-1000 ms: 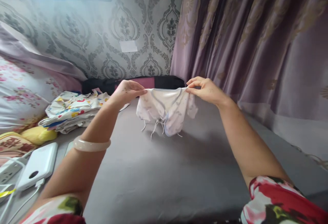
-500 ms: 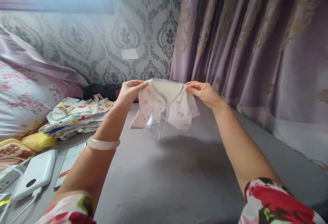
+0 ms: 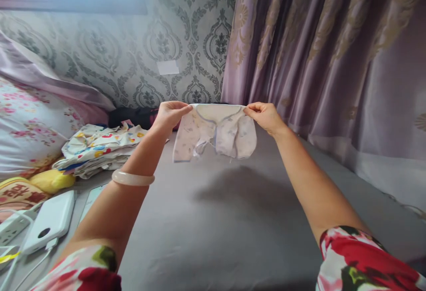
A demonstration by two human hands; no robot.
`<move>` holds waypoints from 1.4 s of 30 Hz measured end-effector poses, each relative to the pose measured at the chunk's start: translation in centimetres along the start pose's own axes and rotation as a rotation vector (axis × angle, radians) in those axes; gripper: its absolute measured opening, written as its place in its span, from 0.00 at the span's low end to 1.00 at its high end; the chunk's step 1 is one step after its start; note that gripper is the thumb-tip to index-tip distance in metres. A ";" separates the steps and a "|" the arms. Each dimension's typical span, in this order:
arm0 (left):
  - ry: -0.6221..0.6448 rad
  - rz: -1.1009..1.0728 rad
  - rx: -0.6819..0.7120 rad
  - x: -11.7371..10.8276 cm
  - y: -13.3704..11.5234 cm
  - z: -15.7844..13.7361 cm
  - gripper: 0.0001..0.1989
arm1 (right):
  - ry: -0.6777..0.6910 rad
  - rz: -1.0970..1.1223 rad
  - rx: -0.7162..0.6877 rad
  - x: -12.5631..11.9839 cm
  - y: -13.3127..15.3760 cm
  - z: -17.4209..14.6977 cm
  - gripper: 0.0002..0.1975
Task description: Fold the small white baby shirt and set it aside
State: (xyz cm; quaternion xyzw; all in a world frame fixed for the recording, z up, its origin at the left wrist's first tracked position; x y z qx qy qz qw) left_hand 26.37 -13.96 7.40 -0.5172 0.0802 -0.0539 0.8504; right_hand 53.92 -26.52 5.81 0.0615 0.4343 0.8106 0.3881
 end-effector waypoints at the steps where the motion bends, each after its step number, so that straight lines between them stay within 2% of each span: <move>1: -0.022 0.067 0.040 0.0 0.1 0.2 0.16 | -0.032 -0.048 -0.030 0.0 0.0 0.0 0.19; 3: -0.057 0.184 0.124 -0.4 0.0 0.3 0.14 | -0.016 -0.100 -0.056 0.0 0.3 -0.3 0.19; 4: -0.024 0.220 0.138 -0.7 -0.3 0.2 0.14 | 0.062 -0.088 -0.043 -0.1 0.7 -0.6 0.19; 6: 0.164 0.242 0.091 -1.5 -1.1 -0.2 0.14 | 0.336 0.006 0.024 -0.5 1.6 -1.3 0.20; 7: 0.329 0.235 0.033 -2.0 -1.5 -0.5 0.14 | 0.508 0.059 0.040 -0.8 2.0 -1.7 0.20; 8: 0.445 0.220 -0.015 -2.4 -1.9 -0.6 0.15 | 0.608 0.103 0.054 -1.0 2.3 -2.0 0.21; 9: 0.489 0.202 -0.045 -2.8 -2.1 -0.7 0.15 | 0.636 0.129 0.067 -1.2 2.5 -2.1 0.21; 10: 0.500 0.206 -0.078 -3.2 -2.1 -0.6 0.16 | 0.602 0.125 0.083 -1.3 2.5 -2.0 0.21; 12: 0.443 0.283 -0.115 -3.4 -1.7 -0.4 0.16 | 0.456 0.073 0.111 -1.4 2.3 -1.7 0.21; 13: 0.416 0.323 -0.122 -3.3 -1.4 -0.2 0.16 | 0.427 0.052 0.120 -1.3 2.2 -1.6 0.21; 14: 0.420 0.332 -0.127 -3.2 -1.0 -0.2 0.16 | 0.453 0.050 0.123 -1.2 2.1 -1.5 0.20; 17: 0.554 0.158 -0.135 -2.6 -0.2 -0.4 0.17 | 0.676 0.136 0.122 -0.8 2.1 -1.7 0.21; 19: 0.562 0.125 -0.146 -2.4 -0.1 -0.5 0.16 | 0.670 0.144 0.130 -0.9 2.3 -1.8 0.21; 21: 0.501 0.223 -0.153 -2.4 0.0 -0.6 0.15 | 0.596 0.107 0.141 -1.0 2.4 -1.9 0.21; 22: 0.505 0.254 -0.156 -2.4 0.0 -0.6 0.14 | 0.609 0.099 0.144 -1.1 2.5 -2.0 0.21; 25: 0.646 0.104 -0.149 -2.2 -0.2 -0.7 0.16 | 0.764 0.150 0.168 -1.1 2.5 -2.1 0.21; 26: 0.679 0.061 -0.157 -2.2 -0.2 -0.8 0.17 | 0.768 0.156 0.182 -1.1 2.5 -2.1 0.22; 29: 0.614 0.147 -0.194 -1.9 -0.3 -0.8 0.16 | 0.627 0.101 0.211 -1.1 2.2 -1.8 0.20; 31: 0.603 0.136 -0.199 -1.7 -0.4 -0.9 0.14 | 0.657 0.116 0.204 -1.1 2.2 -1.7 0.19; 34: 0.640 -0.085 -0.218 -1.5 -0.3 -0.9 0.16 | 0.734 0.226 0.200 -1.0 2.1 -1.7 0.20; 36: 0.585 -0.145 -0.244 -1.5 0.3 -0.7 0.17 | 0.651 0.232 0.205 -1.0 1.9 -1.6 0.19; 42: 0.453 -0.073 -0.250 -0.9 2.6 -0.5 0.17 | 0.485 0.158 0.213 -0.2 0.2 -1.6 0.17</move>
Point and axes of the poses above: each hand's wrist, its own z-axis towards the middle knuckle, its own x-axis out of the palm, y = z × x, the point moved 1 cm from there along z, towards the middle knuckle, and after that the axes turned 5 degrees about -y, right-handed, at the moved point
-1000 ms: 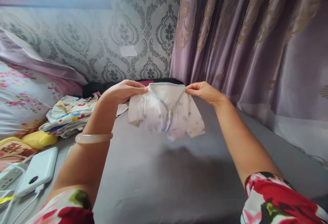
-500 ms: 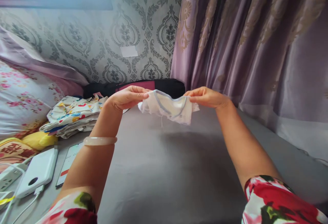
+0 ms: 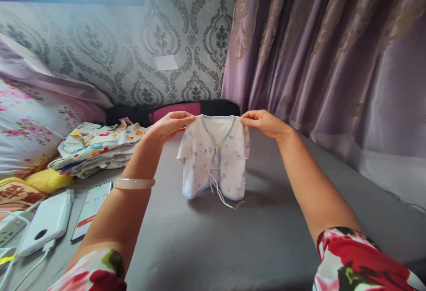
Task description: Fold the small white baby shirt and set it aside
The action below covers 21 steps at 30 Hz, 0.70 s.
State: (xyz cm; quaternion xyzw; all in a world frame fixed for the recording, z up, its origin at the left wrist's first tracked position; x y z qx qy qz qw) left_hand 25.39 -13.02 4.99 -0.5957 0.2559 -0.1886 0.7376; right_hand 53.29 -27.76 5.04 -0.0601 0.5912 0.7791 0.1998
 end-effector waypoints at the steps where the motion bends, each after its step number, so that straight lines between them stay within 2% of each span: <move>1: -0.021 0.005 0.018 0.1 0.2 0.0 0.17 | -0.026 -0.005 -0.007 0.1 -0.2 0.1 0.17; 6: -0.105 0.052 0.147 1.0 0.8 0.1 0.16 | -0.167 -0.056 -0.036 1.0 -1.0 0.7 0.19; 10: -0.201 0.138 0.281 1.7 1.6 0.8 0.14 | -0.323 -0.140 -0.126 1.6 -1.7 1.4 0.20; 17: -0.493 0.527 0.521 2.4 1.9 0.9 0.09 | -0.533 -0.443 -0.280 2.4 -3.3 1.9 0.20; 21: -0.551 0.715 0.582 2.6 1.5 -0.4 0.11 | -0.592 -0.693 -0.370 2.8 -2.9 0.7 0.18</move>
Point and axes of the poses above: each hand's wrist, its own z-axis towards the middle knuckle, its own x-axis out of the palm, y = z × x, the point moved 1 cm from there along z, towards the middle knuckle, and after that the axes turned 5 degrees about -y, right-handed, at the moved point
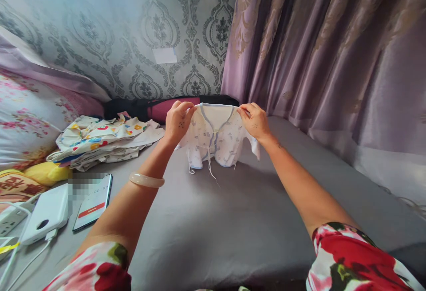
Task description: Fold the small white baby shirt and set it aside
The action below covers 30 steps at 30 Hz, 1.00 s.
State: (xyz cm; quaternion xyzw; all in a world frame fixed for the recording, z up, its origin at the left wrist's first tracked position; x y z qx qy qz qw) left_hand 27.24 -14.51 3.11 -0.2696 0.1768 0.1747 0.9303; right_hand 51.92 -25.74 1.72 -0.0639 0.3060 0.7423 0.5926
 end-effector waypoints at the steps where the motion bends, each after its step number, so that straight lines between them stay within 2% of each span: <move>1: 0.001 0.038 0.009 -0.2 -0.2 -0.2 0.12 | -0.002 -0.046 -0.019 -0.3 0.3 -0.3 0.18; 6: -0.040 0.164 0.053 -1.5 -1.1 -1.5 0.14 | -0.026 -0.167 -0.087 -1.7 1.9 -1.5 0.20; 11: -0.095 0.201 0.104 -4.3 -2.9 -2.7 0.14 | -0.016 -0.109 -0.122 -4.2 3.8 -2.4 0.22; 16: -0.156 0.115 0.133 -8.8 -5.8 -3.5 0.12 | 0.023 0.045 -0.100 -8.4 7.0 -2.8 0.20; 20: -0.086 0.010 0.074 -10.8 -6.5 -3.1 0.11 | 0.100 0.118 -0.034 -9.9 8.0 -2.5 0.19; 22: 0.006 0.001 -0.007 -10.3 -5.5 -2.9 0.11 | 0.155 0.132 -0.016 -9.1 7.4 -2.4 0.18; 24: 0.119 0.037 -0.091 -8.7 -3.7 -3.1 0.13 | 0.225 0.123 -0.006 -7.3 6.0 -2.8 0.17; 27: 0.312 0.109 -0.168 -4.9 -0.1 -4.7 0.14 | 0.373 0.045 0.008 -3.6 3.2 -4.5 0.13; 30: 0.434 0.180 -0.252 -1.0 3.1 -7.1 0.16 | 0.479 -0.109 0.055 -0.1 0.9 -7.1 0.13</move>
Point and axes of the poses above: each hand's wrist, its own z-axis towards the middle knuckle, its own x-axis out of the palm, y = z × x, the point moved 1 cm from there along z, towards the middle knuckle, and after that the axes turned 5 degrees about -y, right-handed, at the moved point
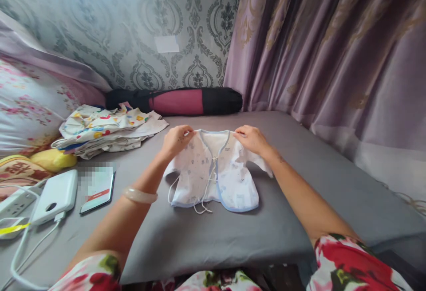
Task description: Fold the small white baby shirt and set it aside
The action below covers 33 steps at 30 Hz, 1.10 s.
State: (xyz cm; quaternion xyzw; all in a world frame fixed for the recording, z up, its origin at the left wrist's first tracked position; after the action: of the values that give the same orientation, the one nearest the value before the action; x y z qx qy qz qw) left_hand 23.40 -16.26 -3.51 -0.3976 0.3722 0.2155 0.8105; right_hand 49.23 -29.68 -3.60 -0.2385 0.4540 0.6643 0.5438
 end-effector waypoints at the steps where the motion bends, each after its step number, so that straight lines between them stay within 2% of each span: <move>1: 0.034 0.024 -0.025 1.4 0.6 0.0 0.16 | 0.028 -0.049 0.031 1.3 -0.4 -0.3 0.14; 4: 0.066 0.079 -0.031 4.5 1.8 -0.2 0.15 | 0.094 -0.154 0.100 4.0 -1.1 -1.0 0.15; 7: 0.075 0.103 -0.019 6.0 2.4 -0.3 0.16 | 0.124 -0.218 0.125 5.4 -1.4 -1.3 0.16; 26: 0.204 0.182 -0.137 10.4 3.8 2.7 0.17 | 0.270 -0.312 0.119 9.7 -4.5 0.8 0.18; 33: 0.179 0.227 -0.174 11.6 4.0 4.5 0.17 | 0.309 -0.360 0.131 10.6 -5.5 2.9 0.19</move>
State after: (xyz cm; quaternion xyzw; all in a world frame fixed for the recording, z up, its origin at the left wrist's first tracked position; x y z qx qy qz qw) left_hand 30.06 -9.59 -12.60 -0.4393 0.4653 0.3011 0.7070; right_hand 51.82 -21.82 -12.70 -0.3783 0.5242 0.4815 0.5918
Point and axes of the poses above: each hand's wrist, its own z-axis towards the middle knuckle, its own x-axis out of the palm, y = z × x, the point moved 1 cm from there along z, towards the middle knuckle, and after that the axes turned 5 degrees about -y, right-handed, at the moved point
